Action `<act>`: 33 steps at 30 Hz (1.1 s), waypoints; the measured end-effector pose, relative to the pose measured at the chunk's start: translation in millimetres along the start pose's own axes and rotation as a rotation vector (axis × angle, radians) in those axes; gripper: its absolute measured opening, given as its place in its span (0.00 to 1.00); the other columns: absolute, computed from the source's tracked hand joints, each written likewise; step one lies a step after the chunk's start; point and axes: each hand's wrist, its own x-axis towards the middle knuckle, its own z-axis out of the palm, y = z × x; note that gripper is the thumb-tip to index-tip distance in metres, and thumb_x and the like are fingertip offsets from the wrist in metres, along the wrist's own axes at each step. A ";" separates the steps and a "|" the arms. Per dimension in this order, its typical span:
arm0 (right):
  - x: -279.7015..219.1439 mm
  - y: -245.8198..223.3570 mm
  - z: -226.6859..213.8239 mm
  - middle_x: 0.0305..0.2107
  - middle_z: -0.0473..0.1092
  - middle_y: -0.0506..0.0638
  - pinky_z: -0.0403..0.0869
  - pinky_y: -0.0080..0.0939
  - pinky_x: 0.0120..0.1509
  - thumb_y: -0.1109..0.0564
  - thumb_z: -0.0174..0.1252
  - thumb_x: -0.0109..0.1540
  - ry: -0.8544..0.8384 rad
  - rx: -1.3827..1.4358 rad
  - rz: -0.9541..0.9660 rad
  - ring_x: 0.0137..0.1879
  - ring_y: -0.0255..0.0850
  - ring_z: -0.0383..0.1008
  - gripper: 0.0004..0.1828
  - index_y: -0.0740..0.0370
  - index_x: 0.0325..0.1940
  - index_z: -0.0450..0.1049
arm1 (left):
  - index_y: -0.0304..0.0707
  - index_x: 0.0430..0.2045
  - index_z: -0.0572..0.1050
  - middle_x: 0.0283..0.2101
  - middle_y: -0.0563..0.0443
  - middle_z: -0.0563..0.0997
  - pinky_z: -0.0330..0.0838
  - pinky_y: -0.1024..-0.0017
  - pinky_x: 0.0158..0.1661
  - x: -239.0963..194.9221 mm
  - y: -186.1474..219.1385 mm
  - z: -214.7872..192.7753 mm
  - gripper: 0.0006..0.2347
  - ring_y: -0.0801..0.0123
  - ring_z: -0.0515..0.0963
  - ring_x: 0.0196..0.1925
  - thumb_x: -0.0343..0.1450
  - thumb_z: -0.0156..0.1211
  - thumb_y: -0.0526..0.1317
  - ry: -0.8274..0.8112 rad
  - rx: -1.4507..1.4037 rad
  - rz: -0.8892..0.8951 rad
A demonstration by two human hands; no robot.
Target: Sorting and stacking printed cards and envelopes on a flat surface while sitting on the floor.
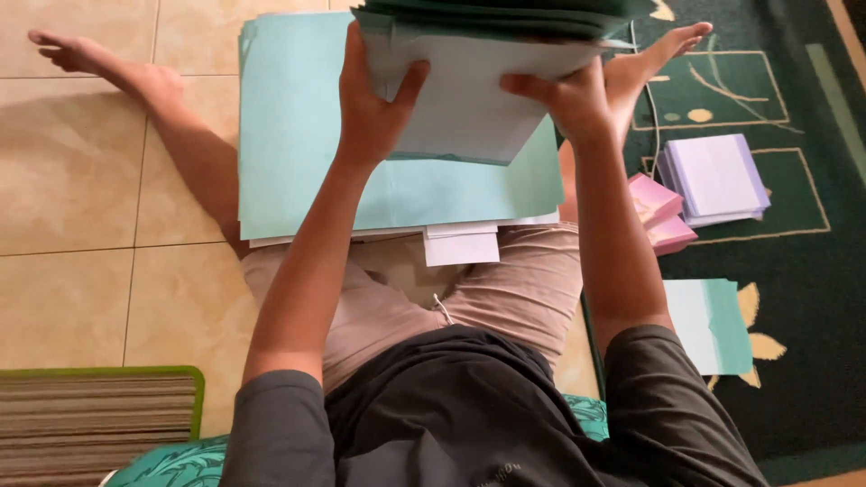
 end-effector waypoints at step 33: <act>-44.3 70.5 55.2 0.48 0.70 0.58 0.75 0.42 0.52 0.57 0.58 0.70 0.174 -0.184 -0.207 0.48 0.43 0.71 0.26 0.62 0.69 0.57 | 0.40 0.59 0.59 0.46 0.45 0.79 0.78 0.69 0.43 -28.2 -32.3 14.0 0.18 0.63 0.82 0.41 0.79 0.58 0.44 0.133 0.064 -0.045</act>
